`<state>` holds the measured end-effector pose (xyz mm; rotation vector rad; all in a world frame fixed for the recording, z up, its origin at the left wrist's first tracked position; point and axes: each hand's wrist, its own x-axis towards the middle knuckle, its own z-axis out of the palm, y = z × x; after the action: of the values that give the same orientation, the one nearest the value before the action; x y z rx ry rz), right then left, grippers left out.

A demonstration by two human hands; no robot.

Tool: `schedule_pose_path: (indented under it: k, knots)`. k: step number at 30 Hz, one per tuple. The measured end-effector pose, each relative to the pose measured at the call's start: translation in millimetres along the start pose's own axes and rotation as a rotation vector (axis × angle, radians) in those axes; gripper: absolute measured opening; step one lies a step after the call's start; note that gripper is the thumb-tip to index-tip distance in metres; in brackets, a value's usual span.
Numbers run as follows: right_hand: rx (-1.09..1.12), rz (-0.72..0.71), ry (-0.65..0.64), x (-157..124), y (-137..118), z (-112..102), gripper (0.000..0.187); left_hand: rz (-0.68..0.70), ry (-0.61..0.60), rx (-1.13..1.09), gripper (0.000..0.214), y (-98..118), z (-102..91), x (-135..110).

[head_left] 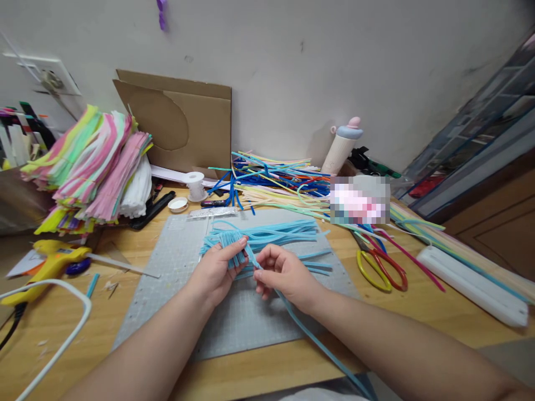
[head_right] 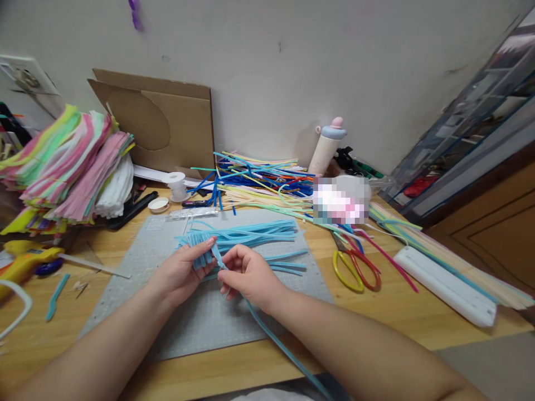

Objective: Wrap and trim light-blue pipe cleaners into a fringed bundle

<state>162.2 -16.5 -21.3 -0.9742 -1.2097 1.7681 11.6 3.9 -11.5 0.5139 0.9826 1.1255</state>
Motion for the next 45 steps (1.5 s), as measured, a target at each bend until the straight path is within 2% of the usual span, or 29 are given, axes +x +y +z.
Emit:
schedule_pose_path:
  k: [10, 13, 15, 17, 20, 27, 38, 45]
  knots:
    - [-0.074, 0.016, 0.068, 2, -2, -3, 0.028, 0.051, -0.005, 0.012, 0.017, 0, 1.4, -2]
    - [-0.162, 0.032, 0.079, 2, 0, -3, 0.024, 0.07, 0.0, 0.032, 0.02, -2, 1.1, -1]
    - [-0.332, -0.05, 0.105, 0, 1, -4, 0.019, 0.084, 0.009, 0.045, 0.02, -3, 1.1, -1]
    - [-0.572, -0.215, 0.129, -2, 1, -5, 0.017, 0.089, 0.002, 0.059, 0.021, -5, 1.7, -2]
    - [-0.796, -0.378, 0.117, -5, 0, -7, 0.021, 0.085, -0.027, 0.075, 0.021, -5, 3.3, -4]
    - [-0.607, -0.27, 0.058, -4, 4, -10, 0.025, 0.093, -0.044, 0.076, 0.021, -5, 3.9, -4]
    - [-0.405, -0.17, 0.125, -2, 5, -4, 0.024, 0.091, -0.025, 0.088, 0.02, -8, 3.7, -4]
    - [-0.318, -0.078, 0.026, -1, 10, -2, 0.023, 0.16, 0.043, 0.038, 0.021, 1, -0.6, 0]
